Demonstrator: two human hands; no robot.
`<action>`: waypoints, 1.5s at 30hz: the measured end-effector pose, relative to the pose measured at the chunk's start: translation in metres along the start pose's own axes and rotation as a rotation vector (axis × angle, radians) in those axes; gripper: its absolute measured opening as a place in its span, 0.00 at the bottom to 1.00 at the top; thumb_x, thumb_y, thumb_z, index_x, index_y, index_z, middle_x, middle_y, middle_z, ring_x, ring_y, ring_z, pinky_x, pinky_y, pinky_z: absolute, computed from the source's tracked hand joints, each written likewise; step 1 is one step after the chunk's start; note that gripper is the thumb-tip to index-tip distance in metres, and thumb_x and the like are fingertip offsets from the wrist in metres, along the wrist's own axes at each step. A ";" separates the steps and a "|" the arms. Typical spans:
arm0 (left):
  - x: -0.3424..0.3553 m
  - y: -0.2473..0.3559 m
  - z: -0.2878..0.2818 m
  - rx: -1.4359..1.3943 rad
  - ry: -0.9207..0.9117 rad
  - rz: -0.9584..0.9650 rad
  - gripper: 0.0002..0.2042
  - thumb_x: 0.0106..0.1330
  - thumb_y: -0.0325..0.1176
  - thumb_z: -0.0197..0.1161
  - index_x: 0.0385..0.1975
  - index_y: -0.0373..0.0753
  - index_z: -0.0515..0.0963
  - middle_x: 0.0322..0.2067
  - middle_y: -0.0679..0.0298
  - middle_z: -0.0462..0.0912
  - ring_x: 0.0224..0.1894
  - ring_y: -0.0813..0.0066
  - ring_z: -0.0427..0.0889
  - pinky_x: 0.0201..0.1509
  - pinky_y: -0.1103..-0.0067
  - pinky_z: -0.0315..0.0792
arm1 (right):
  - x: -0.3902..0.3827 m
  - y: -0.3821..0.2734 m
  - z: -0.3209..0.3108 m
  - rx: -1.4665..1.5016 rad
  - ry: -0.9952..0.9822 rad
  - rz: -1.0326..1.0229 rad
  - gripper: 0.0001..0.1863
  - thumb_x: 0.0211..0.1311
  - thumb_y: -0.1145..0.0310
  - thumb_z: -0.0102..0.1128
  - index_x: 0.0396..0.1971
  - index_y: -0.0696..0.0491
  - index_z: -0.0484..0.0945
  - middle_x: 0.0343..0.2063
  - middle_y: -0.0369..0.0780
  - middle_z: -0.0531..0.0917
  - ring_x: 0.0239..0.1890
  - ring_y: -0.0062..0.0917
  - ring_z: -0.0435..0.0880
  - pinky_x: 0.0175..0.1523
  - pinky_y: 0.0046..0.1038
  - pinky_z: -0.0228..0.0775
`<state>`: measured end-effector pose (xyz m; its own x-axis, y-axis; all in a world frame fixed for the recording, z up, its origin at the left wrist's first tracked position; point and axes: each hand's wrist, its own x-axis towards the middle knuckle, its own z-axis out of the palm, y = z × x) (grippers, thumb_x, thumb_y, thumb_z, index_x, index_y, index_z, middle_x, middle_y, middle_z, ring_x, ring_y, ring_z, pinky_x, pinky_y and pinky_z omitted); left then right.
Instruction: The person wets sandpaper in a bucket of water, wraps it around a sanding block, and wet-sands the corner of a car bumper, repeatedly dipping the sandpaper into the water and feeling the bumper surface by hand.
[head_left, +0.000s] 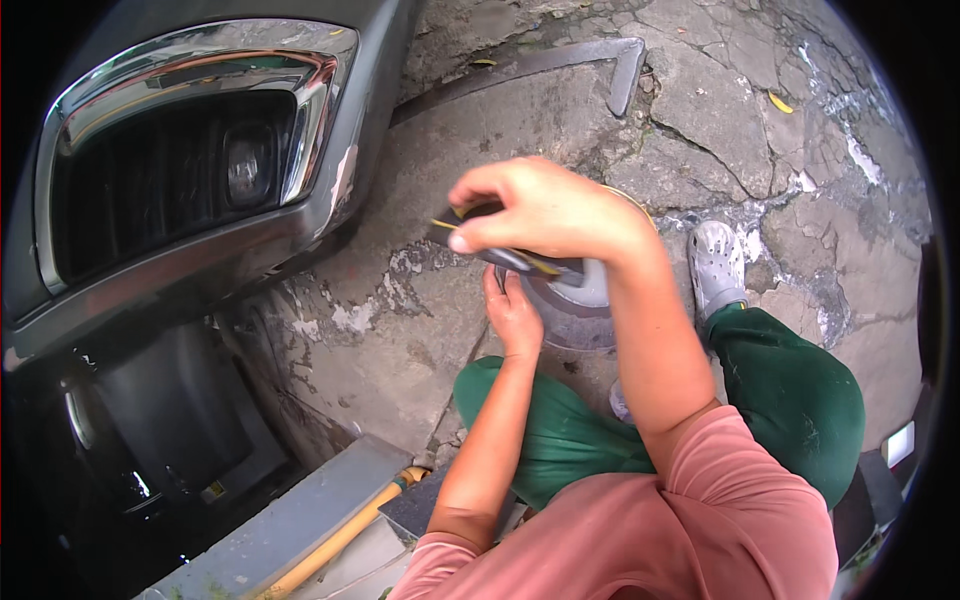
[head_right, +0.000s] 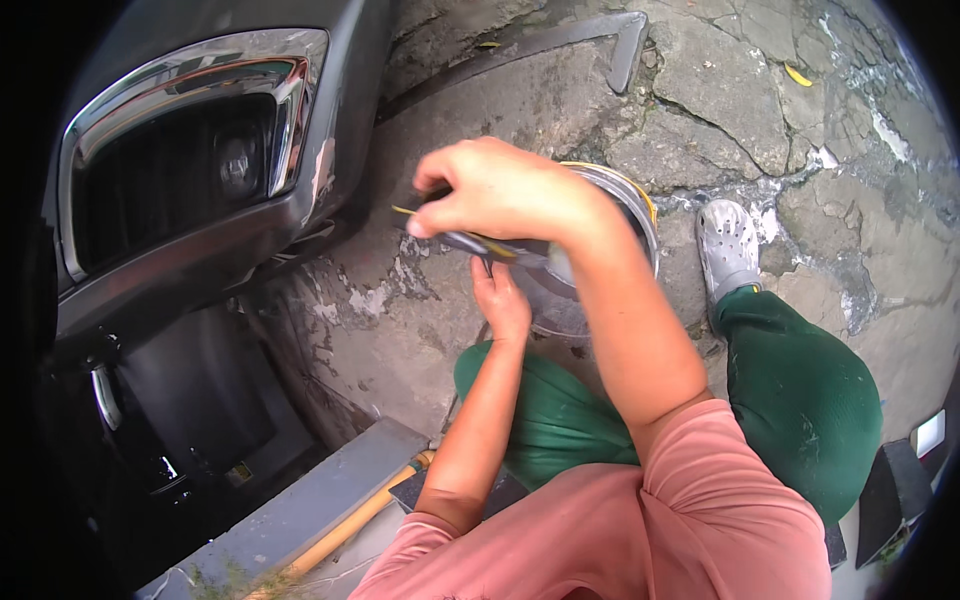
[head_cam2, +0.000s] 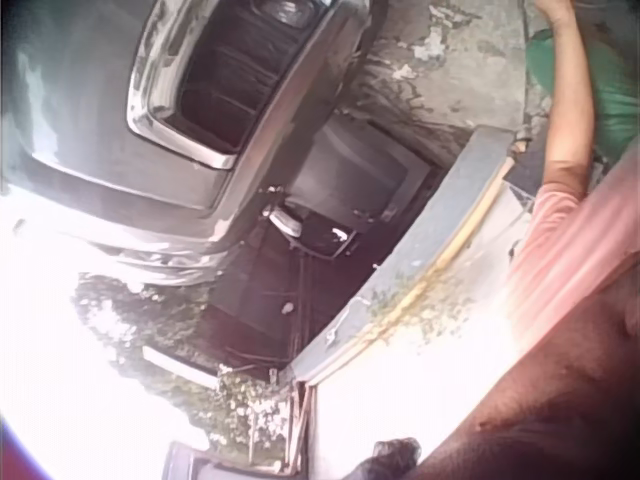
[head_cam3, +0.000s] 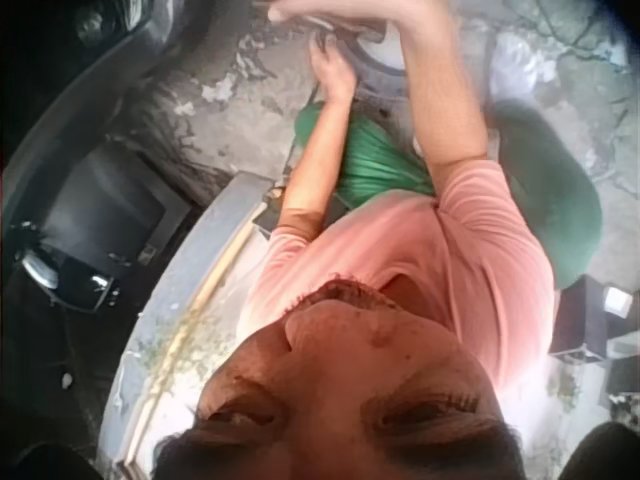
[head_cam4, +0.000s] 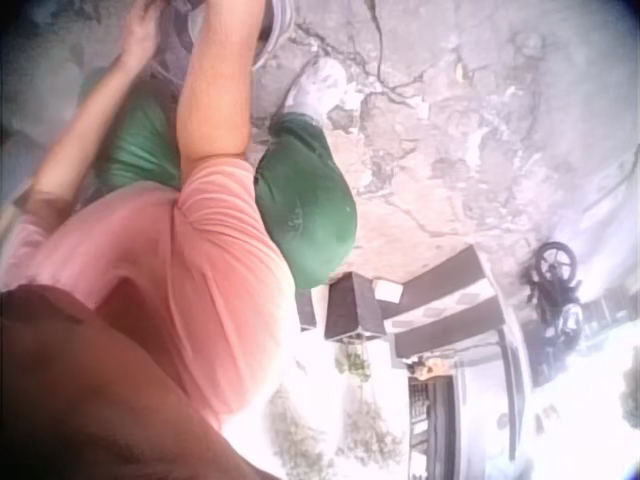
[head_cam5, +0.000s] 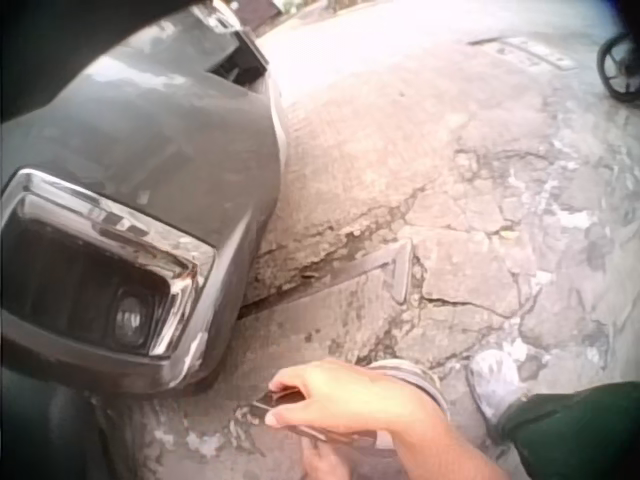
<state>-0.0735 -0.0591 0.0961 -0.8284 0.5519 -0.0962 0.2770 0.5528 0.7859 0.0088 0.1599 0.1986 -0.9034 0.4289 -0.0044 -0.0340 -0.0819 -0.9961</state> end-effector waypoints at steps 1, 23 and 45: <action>-0.001 0.003 0.002 -0.017 -0.002 0.003 0.18 0.79 0.36 0.54 0.59 0.28 0.74 0.50 0.49 0.83 0.50 0.60 0.81 0.60 0.67 0.72 | -0.014 0.001 -0.015 -0.143 -0.142 0.061 0.28 0.58 0.53 0.71 0.49 0.62 0.84 0.40 0.51 0.89 0.43 0.38 0.89 0.51 0.35 0.79; 0.000 -0.014 0.004 -0.018 0.035 -0.036 0.19 0.77 0.35 0.55 0.62 0.32 0.74 0.57 0.42 0.81 0.59 0.43 0.79 0.64 0.61 0.71 | 0.049 -0.012 0.080 -0.427 0.588 -0.562 0.26 0.53 0.66 0.78 0.52 0.56 0.79 0.55 0.47 0.79 0.56 0.45 0.80 0.60 0.41 0.74; 0.005 -0.006 -0.011 0.249 -0.147 0.054 0.18 0.74 0.37 0.56 0.60 0.37 0.77 0.56 0.45 0.82 0.59 0.44 0.79 0.63 0.60 0.72 | 0.087 0.001 0.140 -0.605 0.776 -0.754 0.26 0.54 0.67 0.76 0.54 0.55 0.81 0.58 0.48 0.78 0.55 0.47 0.76 0.59 0.44 0.71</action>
<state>-0.0845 -0.0663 0.0975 -0.7350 0.6588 -0.1602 0.4444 0.6465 0.6201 -0.1303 0.0710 0.2099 -0.2452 0.6246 0.7414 -0.0462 0.7564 -0.6525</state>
